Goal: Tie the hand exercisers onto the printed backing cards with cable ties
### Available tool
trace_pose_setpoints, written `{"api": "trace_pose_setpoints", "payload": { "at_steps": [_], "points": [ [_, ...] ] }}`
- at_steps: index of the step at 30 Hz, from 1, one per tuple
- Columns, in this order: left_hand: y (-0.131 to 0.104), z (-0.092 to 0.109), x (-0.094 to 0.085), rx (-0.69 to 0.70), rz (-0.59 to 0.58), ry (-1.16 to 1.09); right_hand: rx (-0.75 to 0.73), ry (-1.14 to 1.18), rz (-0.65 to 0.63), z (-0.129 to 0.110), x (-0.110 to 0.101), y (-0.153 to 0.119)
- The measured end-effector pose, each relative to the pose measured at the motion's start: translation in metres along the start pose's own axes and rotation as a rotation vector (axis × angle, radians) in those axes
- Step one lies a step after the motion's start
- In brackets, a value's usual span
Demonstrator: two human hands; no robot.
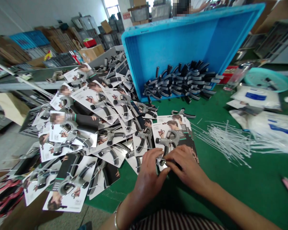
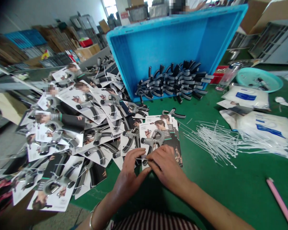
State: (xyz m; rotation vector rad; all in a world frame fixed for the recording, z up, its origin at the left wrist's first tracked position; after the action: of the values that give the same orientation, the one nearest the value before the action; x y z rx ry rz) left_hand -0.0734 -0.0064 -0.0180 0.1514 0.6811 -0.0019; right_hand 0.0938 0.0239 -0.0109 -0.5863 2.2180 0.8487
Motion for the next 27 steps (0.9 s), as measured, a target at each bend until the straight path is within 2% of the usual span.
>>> {"api": "trace_pose_setpoints", "payload": {
  "at_steps": [3,6,11,15,19,21,24,27],
  "points": [
    [-0.005,-0.011,0.010,-0.050,0.018,0.026,-0.010,-0.041,-0.005,-0.002,0.002,0.003],
    [-0.003,-0.017,0.018,-0.040,0.064,0.021,-0.022,-0.067,0.022,-0.007,0.006,0.012],
    [0.005,-0.021,0.020,-0.050,0.133,0.003,-0.085,0.039,0.021,-0.012,0.007,0.021],
    [0.007,-0.023,0.017,-0.023,0.120,0.035,-0.143,0.163,-0.063,-0.003,-0.002,0.007],
    [0.005,-0.017,0.017,-0.012,0.118,0.054,-0.093,0.165,-0.052,0.002,-0.009,-0.009],
    [0.004,-0.013,0.018,0.021,0.139,0.050,-0.063,0.166,0.002,0.003,-0.010,-0.013],
    [0.011,-0.010,0.012,0.145,0.186,0.048,0.019,0.232,0.233,0.014,-0.011,-0.017],
    [0.026,-0.005,-0.016,0.342,0.262,0.150,0.181,0.174,0.451,0.041,-0.014,-0.029]
  ]
}}
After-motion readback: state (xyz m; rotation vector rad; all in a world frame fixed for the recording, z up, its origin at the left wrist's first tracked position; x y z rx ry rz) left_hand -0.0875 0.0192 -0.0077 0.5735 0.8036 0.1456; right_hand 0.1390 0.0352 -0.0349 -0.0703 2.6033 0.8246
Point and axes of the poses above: each hand's wrist, its own y-axis towards the middle knuckle, its own x-axis out of the palm, z = x × y, the point moved 2 cm from there along y, towards the middle knuckle, and after that the axes turned 14 degrees about -x, right-handed, at the moved point
